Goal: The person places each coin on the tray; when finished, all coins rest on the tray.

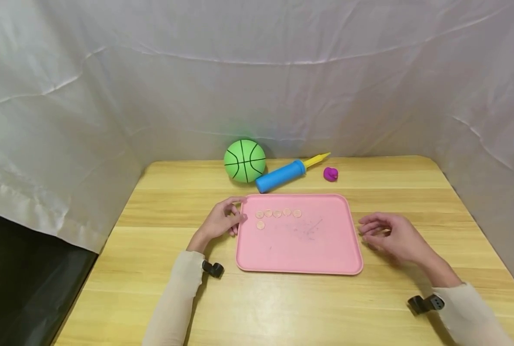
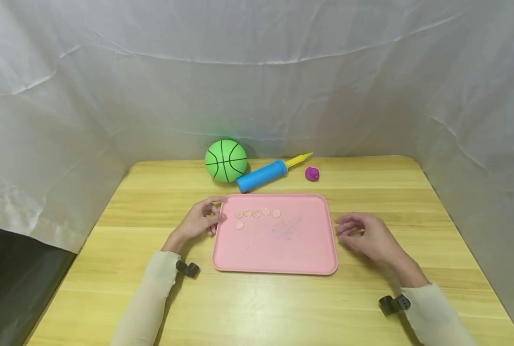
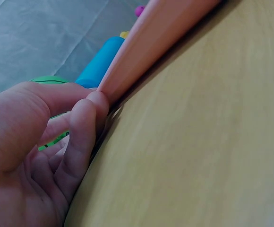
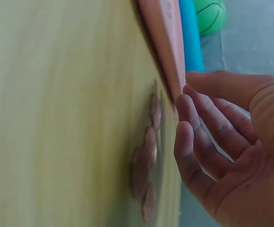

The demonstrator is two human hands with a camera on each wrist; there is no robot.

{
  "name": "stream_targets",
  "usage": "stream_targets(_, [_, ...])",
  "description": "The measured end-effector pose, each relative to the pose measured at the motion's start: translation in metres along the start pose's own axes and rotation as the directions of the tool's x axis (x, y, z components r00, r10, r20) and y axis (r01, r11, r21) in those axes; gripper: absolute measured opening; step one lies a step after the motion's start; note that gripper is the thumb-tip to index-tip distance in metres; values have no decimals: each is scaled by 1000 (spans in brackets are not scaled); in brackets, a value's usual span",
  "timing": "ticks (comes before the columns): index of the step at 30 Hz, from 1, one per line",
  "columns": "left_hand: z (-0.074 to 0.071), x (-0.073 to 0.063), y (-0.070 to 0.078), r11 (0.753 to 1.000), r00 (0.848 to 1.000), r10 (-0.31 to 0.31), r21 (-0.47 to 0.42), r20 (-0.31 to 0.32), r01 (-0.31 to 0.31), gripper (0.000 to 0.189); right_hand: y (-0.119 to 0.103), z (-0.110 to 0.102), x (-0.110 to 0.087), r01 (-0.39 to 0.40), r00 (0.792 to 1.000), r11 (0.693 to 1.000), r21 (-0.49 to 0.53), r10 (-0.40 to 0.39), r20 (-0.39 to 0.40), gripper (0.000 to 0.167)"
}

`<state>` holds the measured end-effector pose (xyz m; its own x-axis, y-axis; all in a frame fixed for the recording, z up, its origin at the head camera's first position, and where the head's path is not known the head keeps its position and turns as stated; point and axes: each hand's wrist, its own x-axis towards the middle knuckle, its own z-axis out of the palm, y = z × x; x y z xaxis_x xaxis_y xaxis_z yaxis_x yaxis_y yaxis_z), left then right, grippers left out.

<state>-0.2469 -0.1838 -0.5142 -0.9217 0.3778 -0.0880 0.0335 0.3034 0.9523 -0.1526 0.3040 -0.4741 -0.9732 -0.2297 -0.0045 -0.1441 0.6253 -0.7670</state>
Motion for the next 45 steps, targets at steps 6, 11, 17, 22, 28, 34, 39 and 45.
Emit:
stream_targets(6, [-1,2,2,1000,1000,-2,3,1,2,55,8,-5,-3,19,1000,995,-94,-17,14,38])
stream_targets(11, [0,2,0,1000,1000,-10,7,5,10,55,7,-11,-6,17,999,985,-171,-9,49,36])
stream_targets(17, [0,1,-1,1000,1000,-7,11,0,7,55,6,-12,-8,-3,993,977,-212,27,114,37])
stream_targets(22, [0,1,-2,1000,1000,-12,10,-1,12,55,7,-14,-6,4,990,979,-202,25,140,35])
stream_targets(28, [0,1,-1,1000,1000,-18,9,0,18,54,8,-16,1,40,980,981,-188,-2,201,29])
stream_targets(34, [-1,1,2,1000,1000,-8,6,-2,8,55,5,-14,7,61,975,979,-192,-17,222,28])
stream_targets(39, [-1,2,1,1000,1000,-9,9,5,9,55,4,-12,7,45,975,979,-200,1,224,33])
stream_targets(45, [-1,1,1,1000,1000,-16,6,2,16,55,2,-9,4,79,975,982,-171,-40,219,26])
